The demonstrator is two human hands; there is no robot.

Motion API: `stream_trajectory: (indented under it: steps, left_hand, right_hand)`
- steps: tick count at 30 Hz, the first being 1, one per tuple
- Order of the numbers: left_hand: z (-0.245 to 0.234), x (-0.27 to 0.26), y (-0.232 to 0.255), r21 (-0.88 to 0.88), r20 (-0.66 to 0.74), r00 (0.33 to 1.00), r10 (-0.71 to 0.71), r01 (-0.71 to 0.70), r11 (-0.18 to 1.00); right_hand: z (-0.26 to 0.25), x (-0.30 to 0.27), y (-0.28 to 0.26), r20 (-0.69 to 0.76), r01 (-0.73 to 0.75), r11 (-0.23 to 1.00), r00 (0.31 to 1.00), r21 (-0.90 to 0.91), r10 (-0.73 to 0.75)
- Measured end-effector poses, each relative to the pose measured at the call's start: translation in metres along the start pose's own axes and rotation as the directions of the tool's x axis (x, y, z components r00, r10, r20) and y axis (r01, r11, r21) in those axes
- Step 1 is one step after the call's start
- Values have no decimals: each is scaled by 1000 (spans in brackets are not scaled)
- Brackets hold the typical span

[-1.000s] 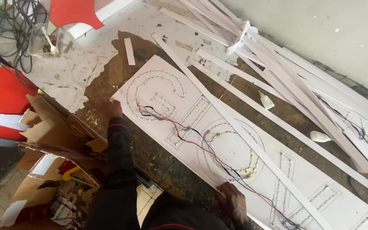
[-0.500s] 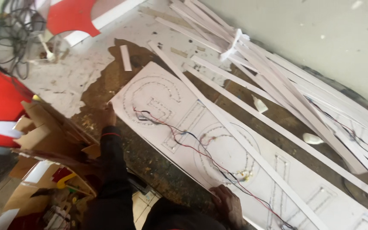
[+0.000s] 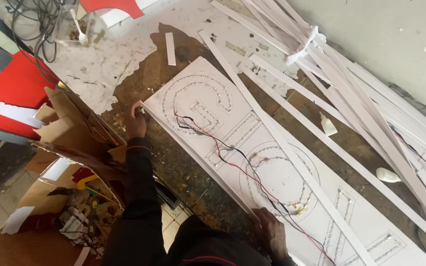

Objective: The person applies glue from a small bottle to a white board with pre-cut letter outlines and embedded LED strips. They then place white plastic strips along the letter shapes and press them down to secure them.

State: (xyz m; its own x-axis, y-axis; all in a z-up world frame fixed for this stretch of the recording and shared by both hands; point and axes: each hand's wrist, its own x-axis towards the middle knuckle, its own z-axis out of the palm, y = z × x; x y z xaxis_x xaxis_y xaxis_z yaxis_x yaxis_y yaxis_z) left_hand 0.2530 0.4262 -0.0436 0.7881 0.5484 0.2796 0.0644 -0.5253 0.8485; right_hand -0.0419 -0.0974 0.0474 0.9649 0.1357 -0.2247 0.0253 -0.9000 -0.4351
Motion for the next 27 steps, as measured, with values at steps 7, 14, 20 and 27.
stream_trajectory:
  steps: [7,14,20,27]
  left_hand:
    - [5,5,-17,-88,-74,995,-67,60,994]
    - [-7,31,-27,-322,12,936,-351,336,885]
    - [-19,26,1,-514,236,887,-398,461,723]
    - [-4,16,-4,-185,9,928,-373,368,911]
  right_hand:
    - [-20,5,-5,119,-51,983,992,175,30]
    - [-14,-1,3,297,-89,984,954,154,40]
    - [48,3,15,292,-36,983,956,179,-18]
    - [-5,15,-21,512,-122,991,856,61,74]
